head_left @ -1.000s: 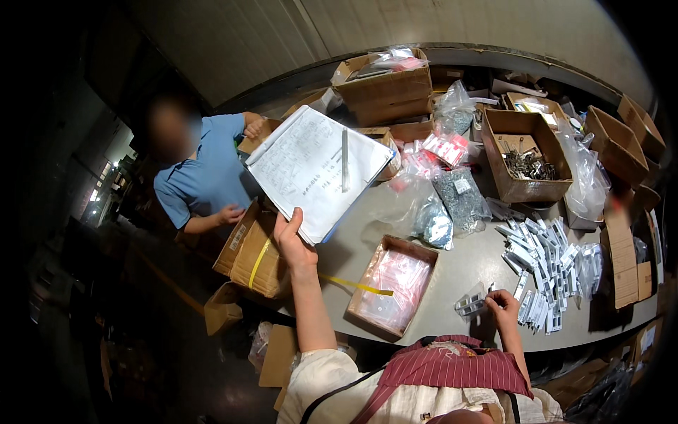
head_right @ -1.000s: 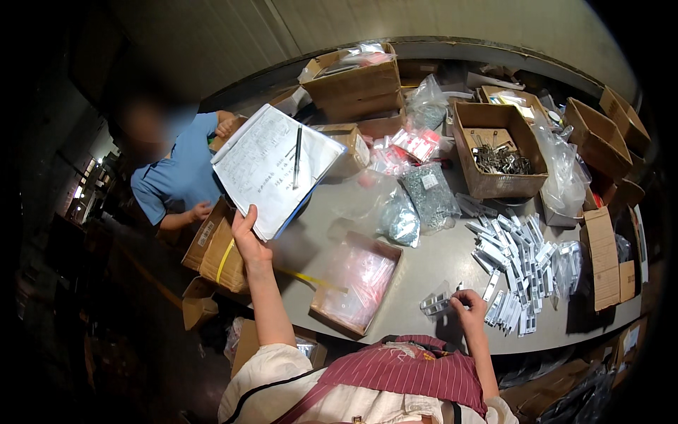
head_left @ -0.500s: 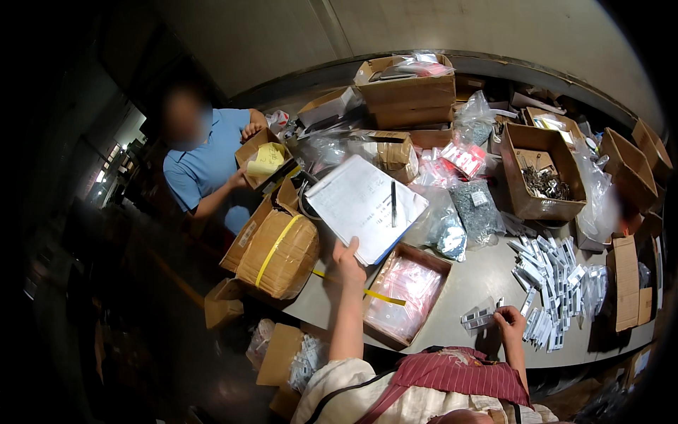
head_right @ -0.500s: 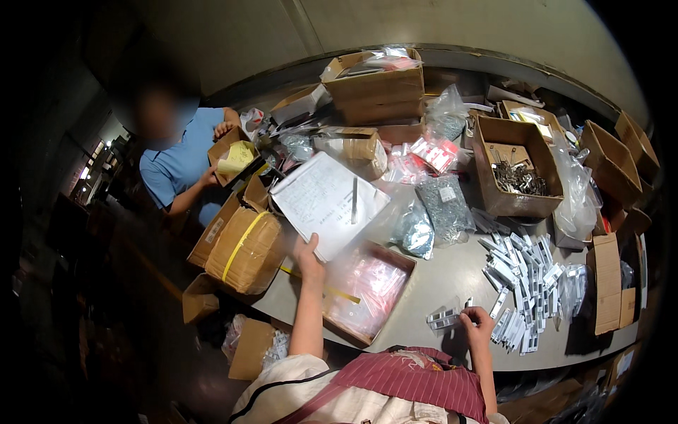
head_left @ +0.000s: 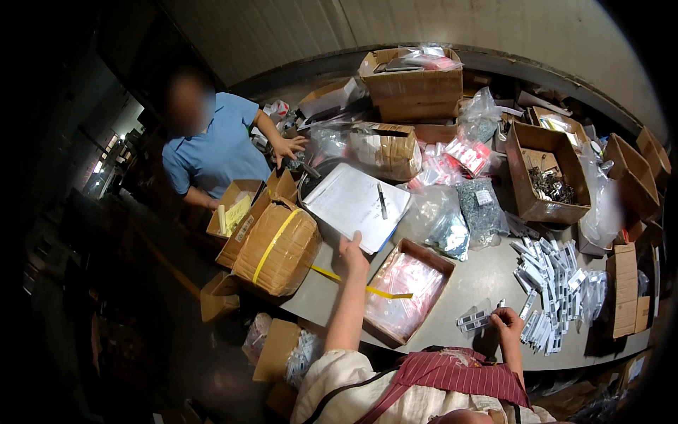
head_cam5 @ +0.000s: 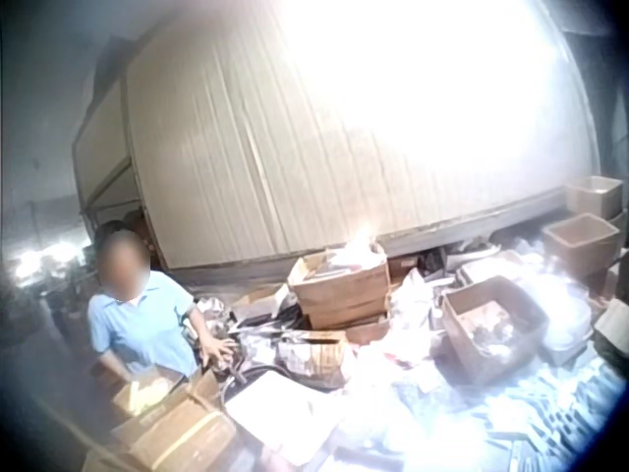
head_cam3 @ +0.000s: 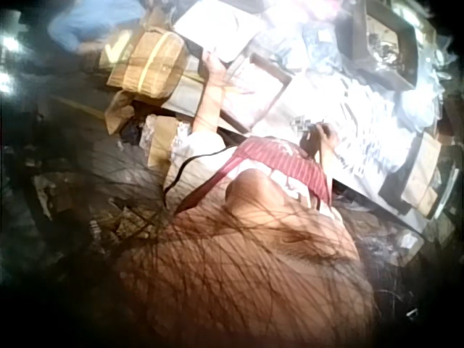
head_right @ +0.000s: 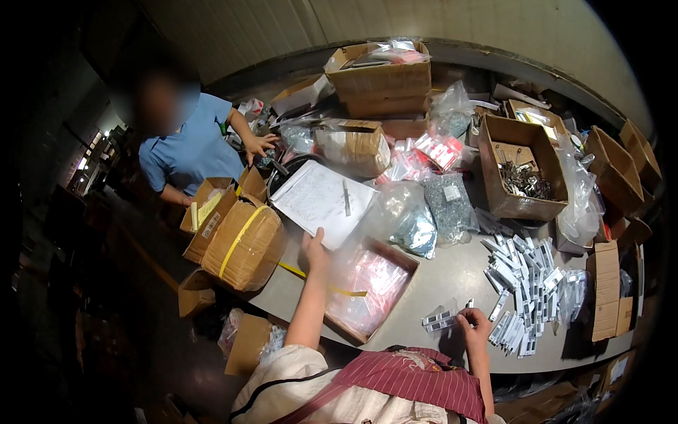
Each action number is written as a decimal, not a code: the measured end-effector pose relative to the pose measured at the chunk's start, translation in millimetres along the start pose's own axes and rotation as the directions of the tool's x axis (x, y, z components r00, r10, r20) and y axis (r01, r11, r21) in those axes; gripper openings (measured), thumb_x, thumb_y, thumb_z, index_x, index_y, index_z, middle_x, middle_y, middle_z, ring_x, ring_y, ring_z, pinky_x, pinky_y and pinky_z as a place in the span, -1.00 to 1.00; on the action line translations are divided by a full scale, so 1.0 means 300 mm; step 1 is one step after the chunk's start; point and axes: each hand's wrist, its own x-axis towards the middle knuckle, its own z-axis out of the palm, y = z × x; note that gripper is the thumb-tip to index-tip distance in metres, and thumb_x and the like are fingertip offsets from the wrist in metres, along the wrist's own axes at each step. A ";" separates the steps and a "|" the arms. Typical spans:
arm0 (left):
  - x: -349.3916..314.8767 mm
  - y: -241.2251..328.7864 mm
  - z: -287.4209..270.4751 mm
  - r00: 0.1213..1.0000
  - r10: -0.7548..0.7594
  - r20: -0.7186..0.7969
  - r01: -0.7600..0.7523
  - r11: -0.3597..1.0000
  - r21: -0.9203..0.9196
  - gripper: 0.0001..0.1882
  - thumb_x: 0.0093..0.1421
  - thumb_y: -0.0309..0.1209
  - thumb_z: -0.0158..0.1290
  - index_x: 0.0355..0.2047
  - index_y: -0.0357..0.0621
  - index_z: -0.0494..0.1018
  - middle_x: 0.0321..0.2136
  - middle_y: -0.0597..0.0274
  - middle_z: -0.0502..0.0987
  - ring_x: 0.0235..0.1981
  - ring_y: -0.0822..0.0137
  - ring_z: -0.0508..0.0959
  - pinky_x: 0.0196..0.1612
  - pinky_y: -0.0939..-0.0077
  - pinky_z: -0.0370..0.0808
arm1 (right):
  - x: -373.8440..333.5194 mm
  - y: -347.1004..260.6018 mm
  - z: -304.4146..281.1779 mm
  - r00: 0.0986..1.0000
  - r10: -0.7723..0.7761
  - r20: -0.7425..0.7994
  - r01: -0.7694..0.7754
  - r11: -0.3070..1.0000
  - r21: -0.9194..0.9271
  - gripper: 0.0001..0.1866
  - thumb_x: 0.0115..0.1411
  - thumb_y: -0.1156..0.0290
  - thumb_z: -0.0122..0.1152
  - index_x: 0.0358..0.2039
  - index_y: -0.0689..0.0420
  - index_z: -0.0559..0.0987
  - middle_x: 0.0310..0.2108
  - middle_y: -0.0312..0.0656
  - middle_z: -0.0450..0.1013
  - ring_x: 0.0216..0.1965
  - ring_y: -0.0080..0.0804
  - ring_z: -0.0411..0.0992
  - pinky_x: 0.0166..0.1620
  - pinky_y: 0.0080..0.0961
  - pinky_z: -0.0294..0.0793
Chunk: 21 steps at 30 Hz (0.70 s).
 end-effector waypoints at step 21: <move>-0.861 -0.080 0.226 0.410 -0.165 0.897 -0.585 0.707 0.397 -0.60 0.19 -0.51 0.15 0.06 -0.22 0.48 -0.01 -0.02 0.56 0.05 0.09 0.57 0.11 0.28 0.48 | -0.078 -0.303 0.037 0.780 -0.589 0.213 0.626 0.746 -0.229 -0.77 -0.08 0.71 0.28 -0.34 0.27 0.59 -0.29 -0.04 0.55 -0.27 -0.10 0.56 -0.21 -0.35 0.54</move>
